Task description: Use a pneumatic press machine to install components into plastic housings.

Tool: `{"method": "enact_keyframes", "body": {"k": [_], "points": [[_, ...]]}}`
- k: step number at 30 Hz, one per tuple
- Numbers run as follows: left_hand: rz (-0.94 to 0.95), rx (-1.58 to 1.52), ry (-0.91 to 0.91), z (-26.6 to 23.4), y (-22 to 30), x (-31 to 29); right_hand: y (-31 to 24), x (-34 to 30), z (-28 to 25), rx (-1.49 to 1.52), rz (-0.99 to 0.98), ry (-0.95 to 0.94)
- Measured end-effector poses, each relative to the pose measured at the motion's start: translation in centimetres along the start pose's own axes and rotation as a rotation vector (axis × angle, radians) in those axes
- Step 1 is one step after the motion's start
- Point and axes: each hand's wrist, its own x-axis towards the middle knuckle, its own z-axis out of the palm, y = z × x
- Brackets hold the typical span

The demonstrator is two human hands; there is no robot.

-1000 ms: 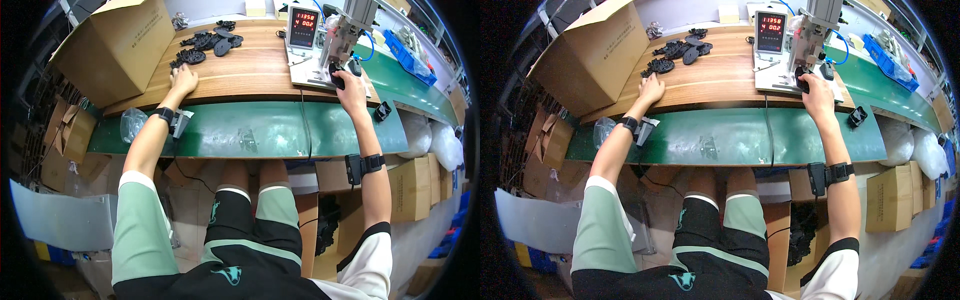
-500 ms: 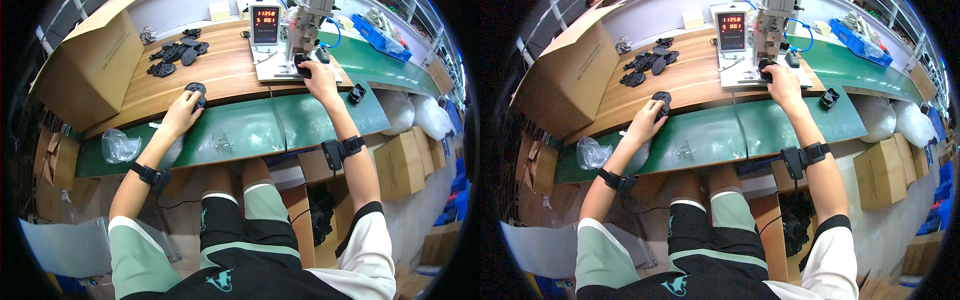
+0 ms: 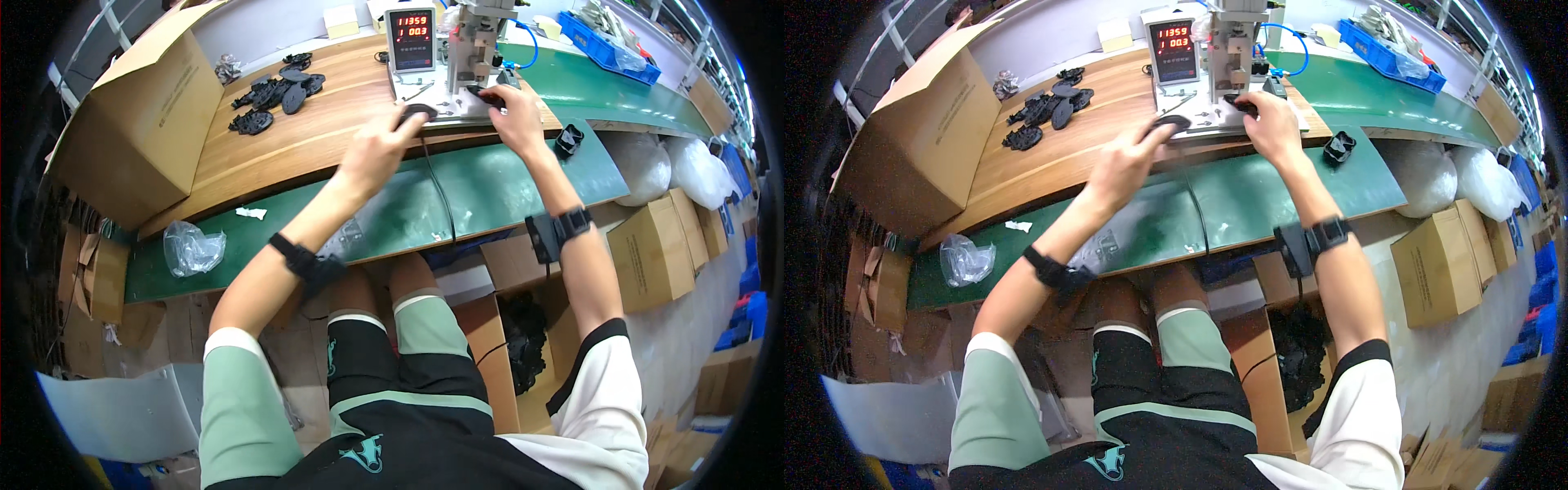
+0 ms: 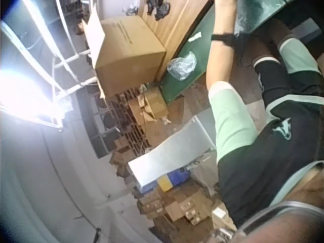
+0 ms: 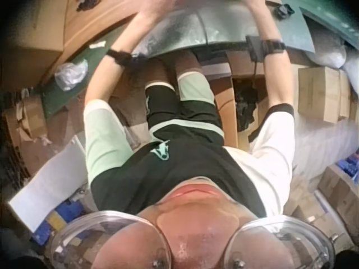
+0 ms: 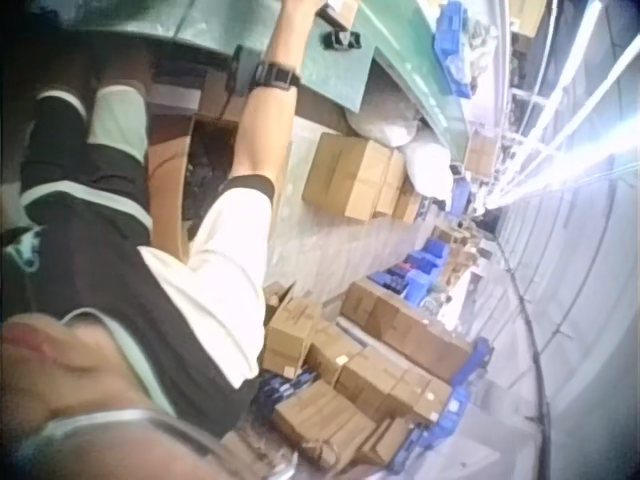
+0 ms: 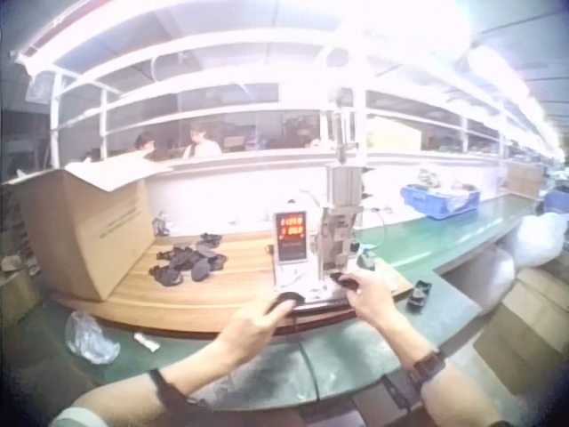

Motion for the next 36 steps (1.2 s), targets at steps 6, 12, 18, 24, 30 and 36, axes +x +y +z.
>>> {"method": "enact_keyframes", "body": {"k": [6,12,18,24,30,36], "points": [[0.172,0.256,-0.023,6.0,3.2,5.3,-7.8,-14.2,-3.6,0.114,0.07,0.418],[0.155,0.349,-0.081,9.6,3.4,7.9,-10.7,-31.0,-4.1,0.062,0.402,0.253],[0.117,0.406,-0.196,9.2,4.6,9.5,-4.9,-47.5,-1.2,-0.041,0.908,0.071],[0.082,0.326,-0.128,10.6,4.3,9.3,-1.4,-59.4,3.2,-0.069,1.295,-0.115],[0.092,0.23,-0.165,10.3,4.3,9.5,-0.3,-61.0,4.1,-0.029,1.451,-0.175],[0.087,0.148,-0.24,9.3,4.1,9.6,-4.7,-42.2,0.9,-0.011,0.736,0.112]]}}
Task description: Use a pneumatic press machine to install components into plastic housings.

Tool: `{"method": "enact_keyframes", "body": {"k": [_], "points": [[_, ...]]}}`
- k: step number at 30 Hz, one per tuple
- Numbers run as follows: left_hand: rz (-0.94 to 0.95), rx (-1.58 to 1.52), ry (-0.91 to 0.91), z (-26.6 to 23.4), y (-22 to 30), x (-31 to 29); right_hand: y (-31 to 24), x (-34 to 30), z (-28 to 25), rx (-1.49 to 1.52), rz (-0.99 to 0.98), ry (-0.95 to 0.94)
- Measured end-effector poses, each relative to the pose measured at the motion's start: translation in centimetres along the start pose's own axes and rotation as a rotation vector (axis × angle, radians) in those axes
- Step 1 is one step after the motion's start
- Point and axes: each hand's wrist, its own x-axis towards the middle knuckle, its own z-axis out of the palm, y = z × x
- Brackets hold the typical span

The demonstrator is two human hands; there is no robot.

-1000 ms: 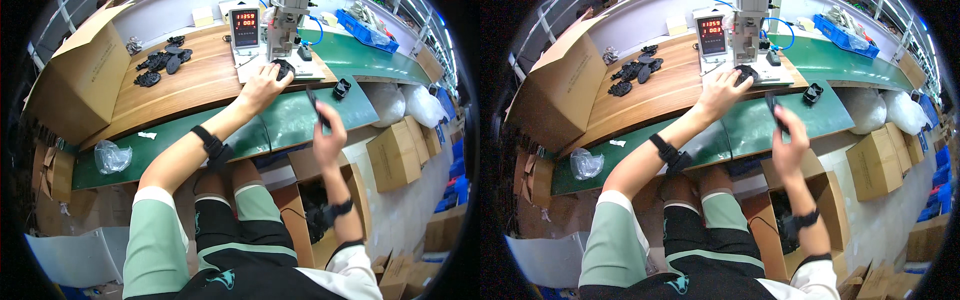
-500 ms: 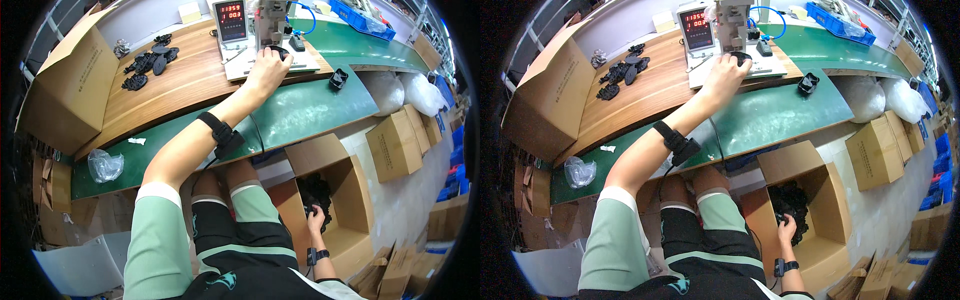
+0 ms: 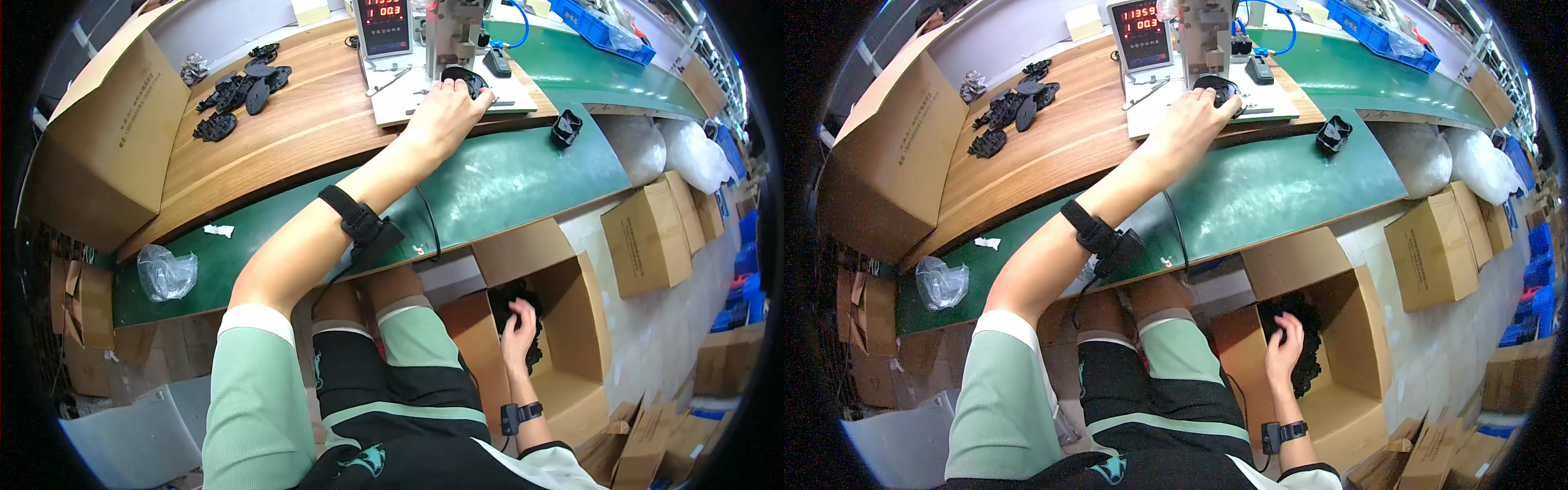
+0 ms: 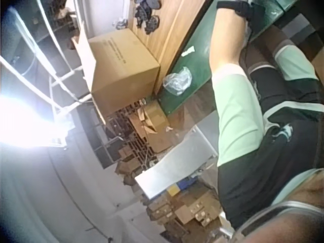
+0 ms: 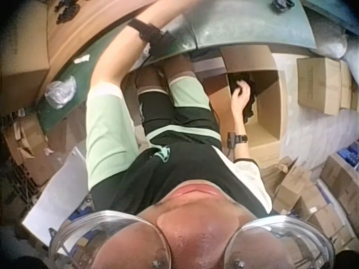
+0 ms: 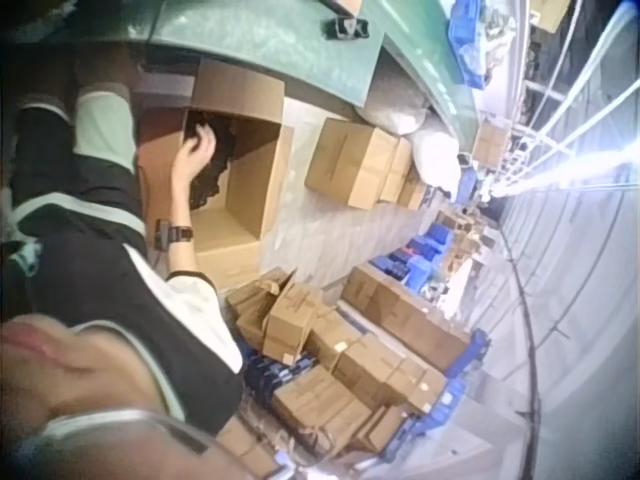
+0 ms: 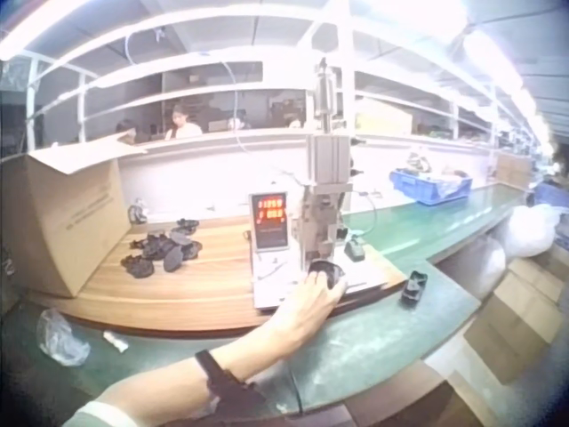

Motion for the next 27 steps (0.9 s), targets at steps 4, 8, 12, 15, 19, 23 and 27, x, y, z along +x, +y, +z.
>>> {"method": "enact_keyframes", "body": {"k": [4,8,12,15,19,23,27], "points": [[-0.01,-0.083,0.044,-0.3,-1.6,-0.6,-15.7,10.1,-3.0,0.19,-0.423,0.046],[-0.089,-0.194,0.019,0.0,-2.1,-0.4,-23.5,20.6,-2.5,0.035,-0.73,0.091],[-0.081,-0.347,0.2,0.6,-2.1,-0.2,-23.7,29.6,3.1,-0.251,-0.82,0.023],[-0.141,-0.336,0.121,0.0,-1.6,-1.0,-24.5,31.6,5.4,-0.345,-0.752,0.011],[-0.008,-0.319,0.433,0.6,-4.8,-4.2,-25.7,32.0,5.8,-0.359,-0.756,0.035],[-0.281,0.067,0.325,0.0,-15.2,-12.2,-26.1,32.3,4.8,-0.341,-0.799,0.015],[-0.87,0.287,-0.106,-2.8,-25.6,-22.4,-26.5,32.3,5.5,-0.32,-0.828,-0.014]]}}
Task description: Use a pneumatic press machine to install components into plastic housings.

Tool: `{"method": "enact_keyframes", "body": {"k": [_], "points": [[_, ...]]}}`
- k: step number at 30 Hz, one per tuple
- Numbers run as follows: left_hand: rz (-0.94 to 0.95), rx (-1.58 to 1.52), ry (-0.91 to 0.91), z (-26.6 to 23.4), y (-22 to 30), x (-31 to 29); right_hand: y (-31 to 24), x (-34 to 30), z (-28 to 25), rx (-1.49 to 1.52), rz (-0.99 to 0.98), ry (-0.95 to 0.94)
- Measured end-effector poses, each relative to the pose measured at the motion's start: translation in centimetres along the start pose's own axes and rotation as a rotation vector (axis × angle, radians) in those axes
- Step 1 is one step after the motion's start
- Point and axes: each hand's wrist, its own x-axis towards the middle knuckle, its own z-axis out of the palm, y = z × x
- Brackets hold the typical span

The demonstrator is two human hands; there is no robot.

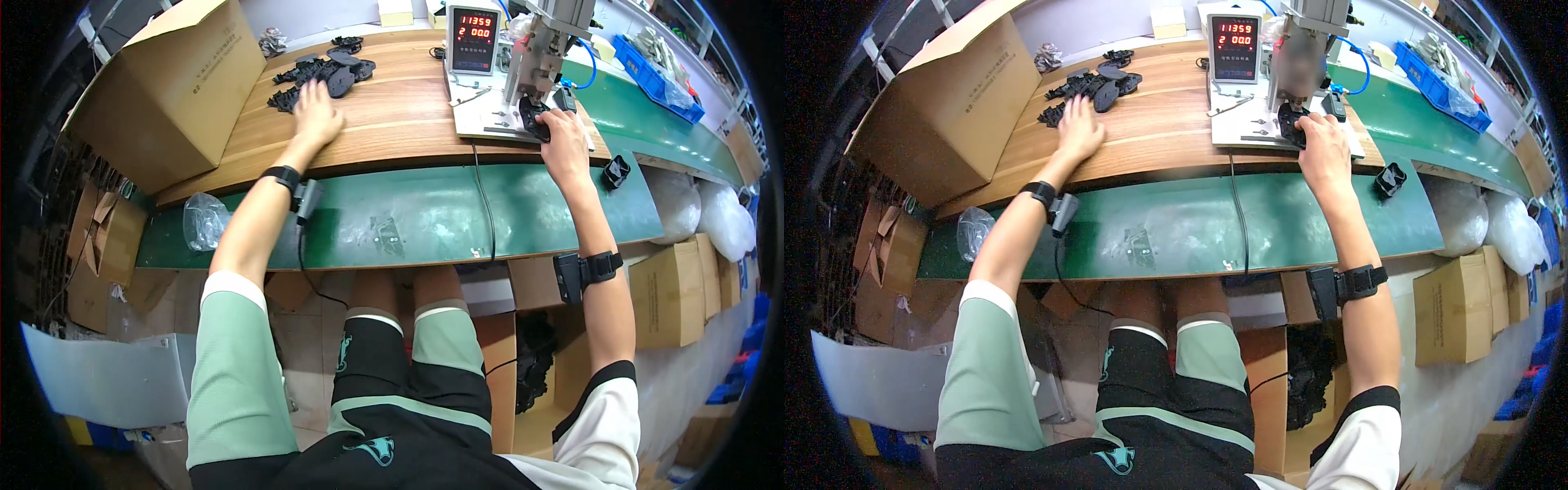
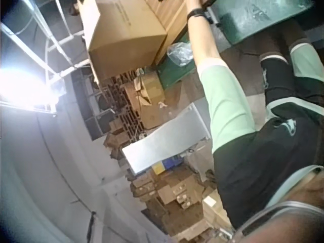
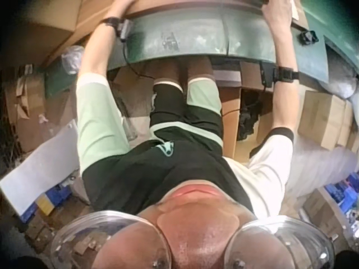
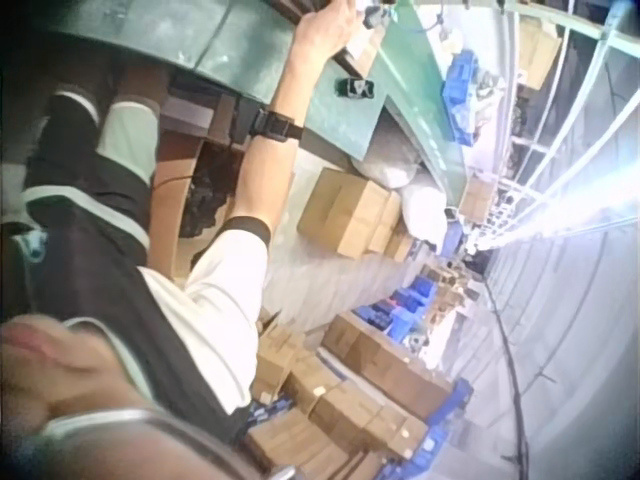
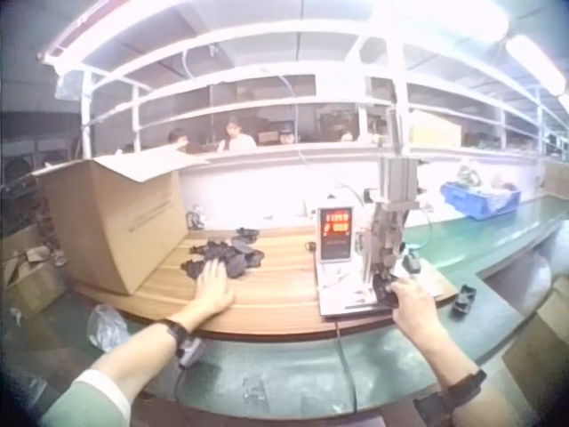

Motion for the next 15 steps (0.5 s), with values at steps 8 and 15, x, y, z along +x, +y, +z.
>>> {"method": "enact_keyframes", "body": {"k": [8,15], "points": [[0.396,-0.356,-0.122,-2.8,2.0,-5.6,1.0,-0.8,-0.4,-0.032,0.045,-0.035],[0.704,-0.339,-0.127,-6.8,4.7,-9.3,0.4,-0.3,0.5,-0.024,0.021,-0.013]]}}
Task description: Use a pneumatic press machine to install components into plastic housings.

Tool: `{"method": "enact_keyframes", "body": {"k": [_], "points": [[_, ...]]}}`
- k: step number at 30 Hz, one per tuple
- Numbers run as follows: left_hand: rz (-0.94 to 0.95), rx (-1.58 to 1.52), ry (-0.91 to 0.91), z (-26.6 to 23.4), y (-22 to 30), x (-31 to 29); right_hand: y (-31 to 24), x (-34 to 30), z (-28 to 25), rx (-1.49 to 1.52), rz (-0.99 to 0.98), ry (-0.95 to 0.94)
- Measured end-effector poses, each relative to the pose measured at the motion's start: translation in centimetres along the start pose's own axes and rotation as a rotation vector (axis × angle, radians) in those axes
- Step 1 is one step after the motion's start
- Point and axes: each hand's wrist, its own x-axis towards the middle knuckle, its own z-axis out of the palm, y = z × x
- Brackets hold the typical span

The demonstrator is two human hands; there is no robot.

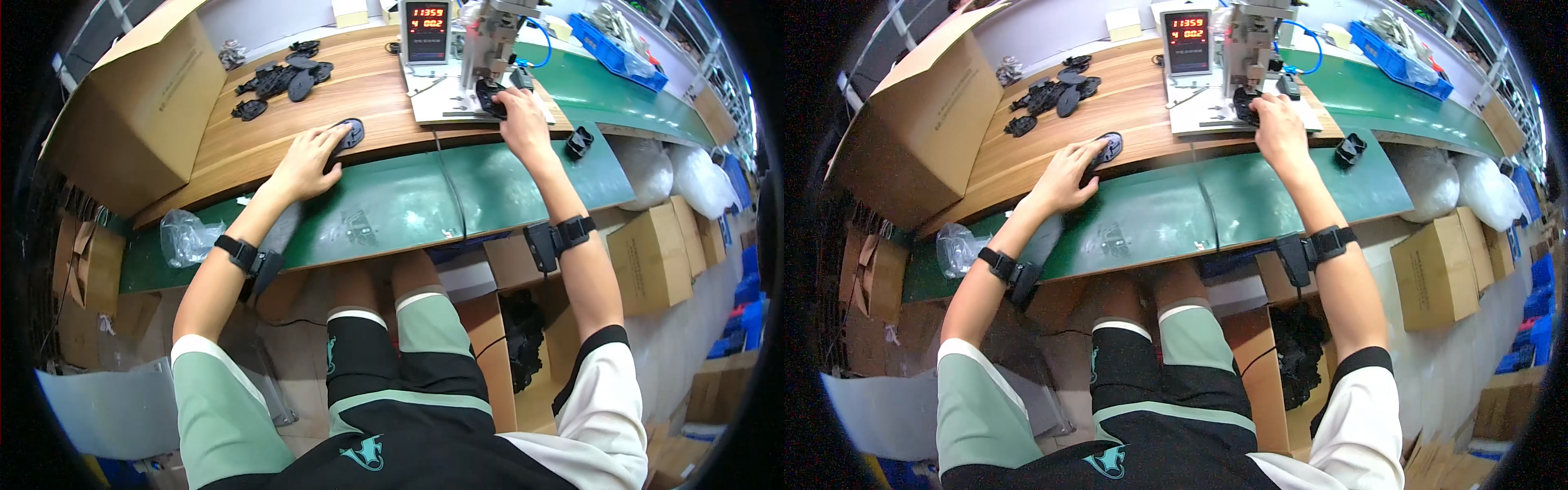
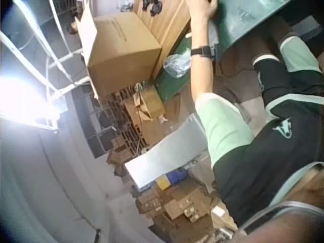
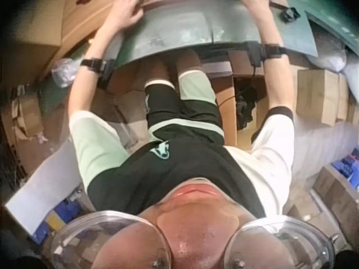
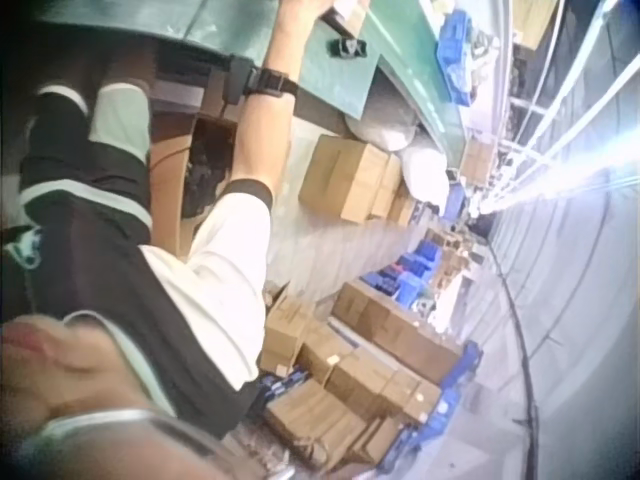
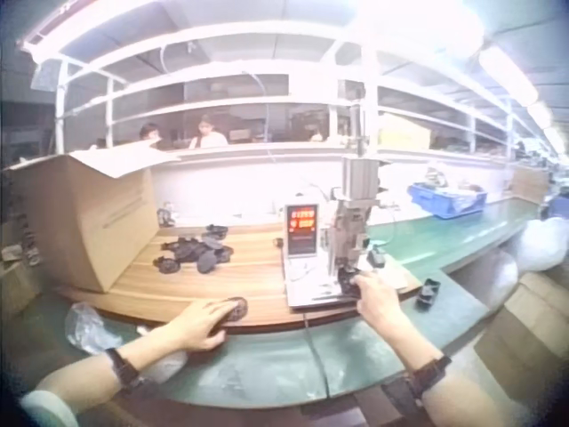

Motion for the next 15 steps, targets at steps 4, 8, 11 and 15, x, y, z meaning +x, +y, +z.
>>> {"method": "enact_keyframes", "body": {"k": [4,8,11,15], "points": [[0.091,-0.031,0.023,0.4,0.4,-0.4,0.0,-0.2,-0.4,-0.006,0.019,0.012],[0.067,-0.085,0.029,0.7,0.4,-1.2,-0.3,-0.2,-0.4,-0.003,0.022,0.02],[0.062,-0.004,0.078,1.0,2.0,-0.9,0.4,-0.4,-0.3,0.004,0.019,0.013],[0.023,0.096,0.144,1.9,3.1,-1.1,0.1,-0.3,-0.2,-0.006,0.019,0.028]]}}
